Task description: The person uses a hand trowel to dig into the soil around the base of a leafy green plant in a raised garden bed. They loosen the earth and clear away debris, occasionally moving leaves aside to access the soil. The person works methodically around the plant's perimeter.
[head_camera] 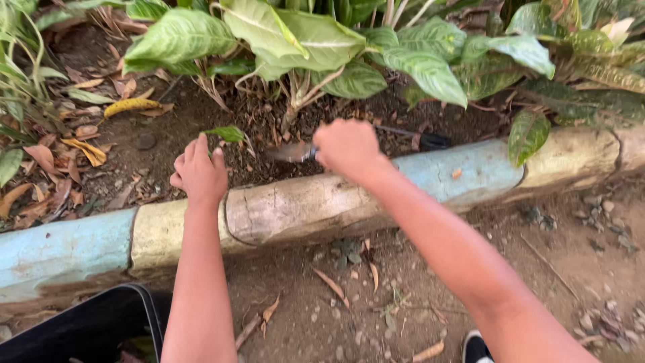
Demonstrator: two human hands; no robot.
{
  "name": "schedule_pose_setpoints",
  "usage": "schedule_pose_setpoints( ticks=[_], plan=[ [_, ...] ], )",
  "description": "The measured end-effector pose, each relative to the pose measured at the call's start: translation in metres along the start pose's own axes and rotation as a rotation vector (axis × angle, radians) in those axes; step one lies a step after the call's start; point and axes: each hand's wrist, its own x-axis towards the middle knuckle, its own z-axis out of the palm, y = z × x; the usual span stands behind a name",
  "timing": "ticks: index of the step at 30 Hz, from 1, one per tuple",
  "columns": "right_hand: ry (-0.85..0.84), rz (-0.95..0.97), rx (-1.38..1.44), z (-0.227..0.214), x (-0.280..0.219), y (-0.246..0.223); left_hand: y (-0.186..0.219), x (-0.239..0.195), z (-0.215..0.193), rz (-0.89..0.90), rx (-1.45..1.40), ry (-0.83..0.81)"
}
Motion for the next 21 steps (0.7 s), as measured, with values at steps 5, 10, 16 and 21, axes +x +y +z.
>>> schedule_pose_setpoints(
  ticks=[5, 10, 16, 21],
  plan=[
    [-0.159, 0.041, 0.186, -0.007, -0.002, 0.005, 0.012, -0.005, -0.013, -0.062, -0.085, -0.074],
    [-0.035, -0.033, 0.249, 0.042, 0.01, -0.018, 0.02, -0.012, -0.018, -0.015, -0.033, -0.15],
    [0.009, 0.056, 0.246, -0.006, -0.005, 0.013, 0.003, -0.011, -0.025, 0.058, 0.236, -0.196],
    [-0.046, -0.02, 0.207, 0.019, 0.003, -0.025, -0.014, -0.014, -0.02, 0.01, 0.219, -0.198]
  ],
)
